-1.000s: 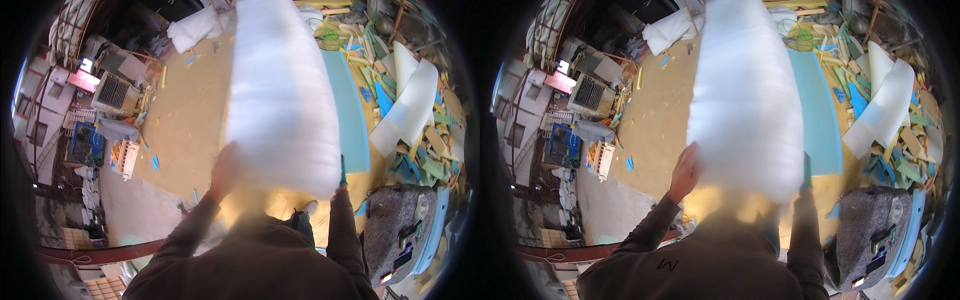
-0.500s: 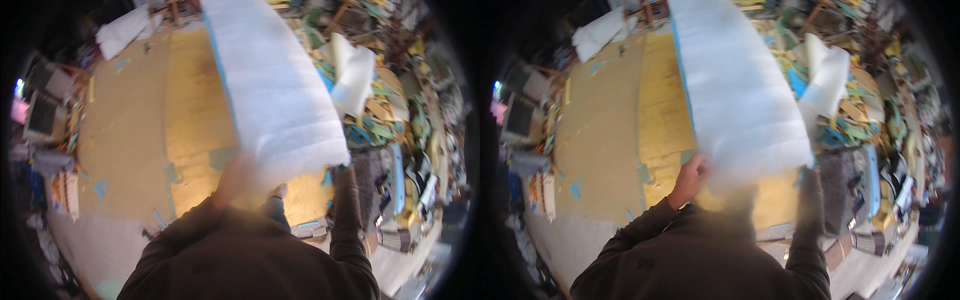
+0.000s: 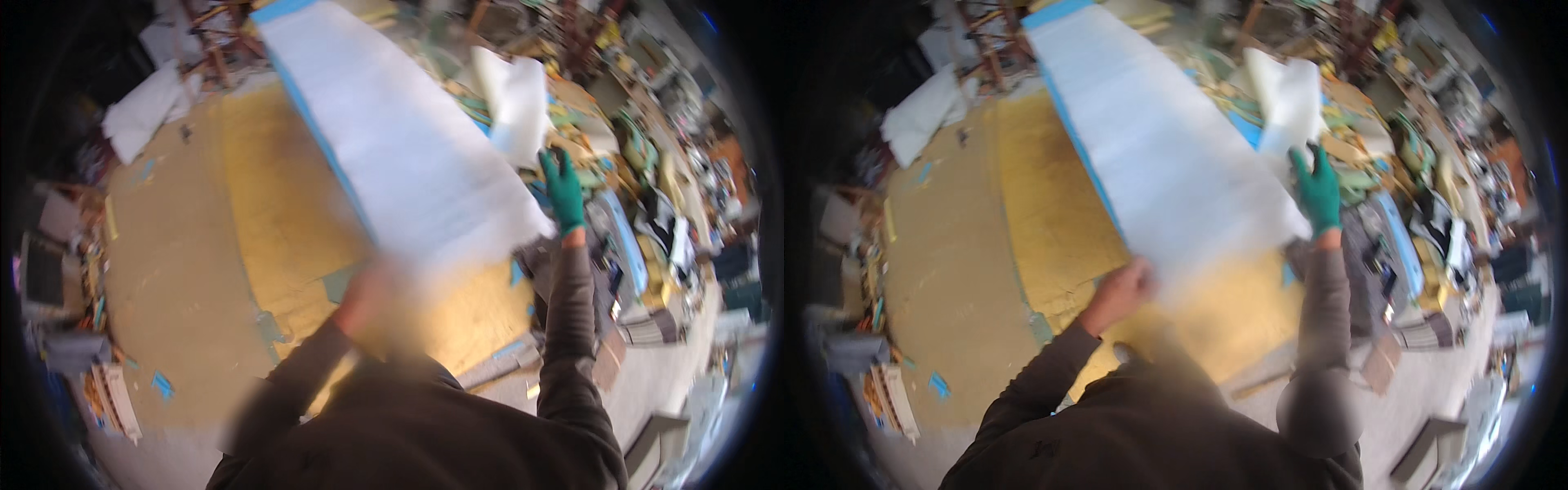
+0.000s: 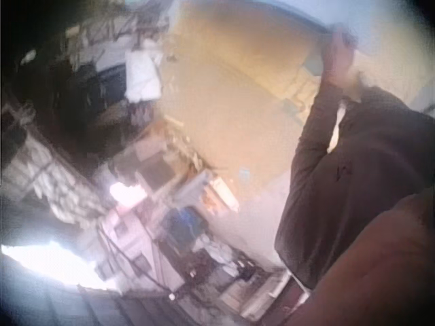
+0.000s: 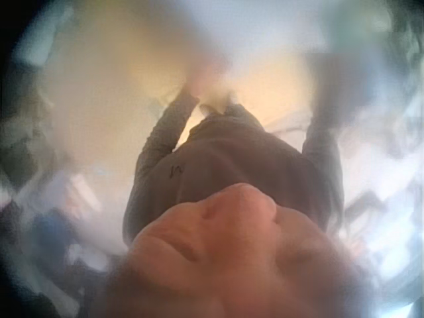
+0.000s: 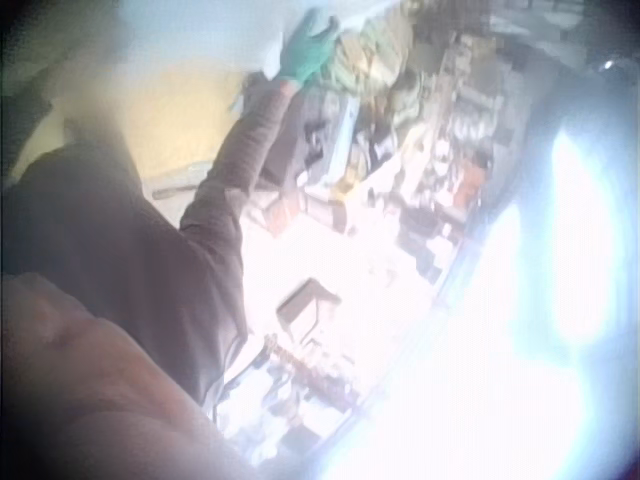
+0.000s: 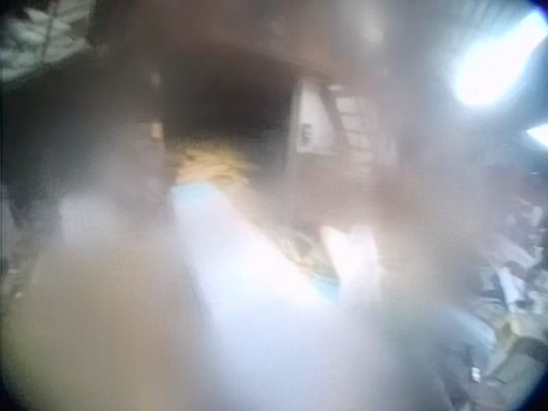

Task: The person repeatedly picks up, lifts, and places large white foam sheets and smaller foam pieces in a cluttered workshop. They handle the foam by hand, moving it between the floor and a blue foam block, and occasionally kneel to adjust the material.

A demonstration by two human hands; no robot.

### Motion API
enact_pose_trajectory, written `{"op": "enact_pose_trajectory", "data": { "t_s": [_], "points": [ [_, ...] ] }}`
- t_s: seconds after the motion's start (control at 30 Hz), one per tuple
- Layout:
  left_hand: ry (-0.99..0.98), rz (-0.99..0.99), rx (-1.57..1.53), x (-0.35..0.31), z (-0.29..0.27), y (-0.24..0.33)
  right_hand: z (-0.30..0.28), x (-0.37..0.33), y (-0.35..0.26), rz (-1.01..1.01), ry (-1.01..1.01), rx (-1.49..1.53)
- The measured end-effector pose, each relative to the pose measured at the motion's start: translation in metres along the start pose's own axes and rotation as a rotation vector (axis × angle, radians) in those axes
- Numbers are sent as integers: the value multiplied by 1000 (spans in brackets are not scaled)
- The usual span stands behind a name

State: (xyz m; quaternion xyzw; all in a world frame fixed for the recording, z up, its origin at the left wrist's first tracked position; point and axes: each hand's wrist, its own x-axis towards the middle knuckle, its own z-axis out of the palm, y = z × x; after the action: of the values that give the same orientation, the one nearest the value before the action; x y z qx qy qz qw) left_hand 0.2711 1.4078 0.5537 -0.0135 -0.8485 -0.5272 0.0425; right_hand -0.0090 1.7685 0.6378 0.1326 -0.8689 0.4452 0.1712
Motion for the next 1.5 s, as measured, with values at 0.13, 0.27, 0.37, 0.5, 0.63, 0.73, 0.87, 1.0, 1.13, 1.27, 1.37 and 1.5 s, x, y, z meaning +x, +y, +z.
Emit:
{"op": "enact_pose_trajectory", "data": {
  "t_s": [0.13, 0.27, 0.37, 0.5, 0.63, 0.73, 0.87, 1.0, 1.13, 1.27, 1.37, 1.5],
  "points": [
    [-186, -231, 284, 0, 8, 11, 95, -63, -2, -72, -19, -513],
    [-210, -298, 303, 7, 18, 16, 95, -70, 24, -124, -18, -303],
    [-192, -150, 351, 13, 23, 15, 85, -65, 23, -127, -72, -383],
    [-375, -59, 138, 13, 11, -3, 86, -70, 25, -104, -59, -480],
    [-584, -112, -46, -5, -41, -65, 74, -75, 44, -117, -93, -462],
    [-494, -69, 4, -21, -102, -142, 60, -67, 32, -127, -67, -655],
    [-190, -132, 110, -48, -226, -241, 74, -51, -44, 284, 50, -1139],
    [-132, -331, 253, -62, -395, -295, 187, -13, -120, 50, 251, -819],
    [92, -286, 417, -45, -531, -316, 340, 13, -185, -18, -169, -827],
    [299, -336, 366, -19, -609, -361, 463, 47, -257, -114, -71, -546],
    [439, -307, 313, -8, -625, -438, 572, 65, -283, -85, -238, -91],
    [164, -605, 270, -31, -642, -578, 736, 94, -279, -203, -612, 73]
  ]
}}
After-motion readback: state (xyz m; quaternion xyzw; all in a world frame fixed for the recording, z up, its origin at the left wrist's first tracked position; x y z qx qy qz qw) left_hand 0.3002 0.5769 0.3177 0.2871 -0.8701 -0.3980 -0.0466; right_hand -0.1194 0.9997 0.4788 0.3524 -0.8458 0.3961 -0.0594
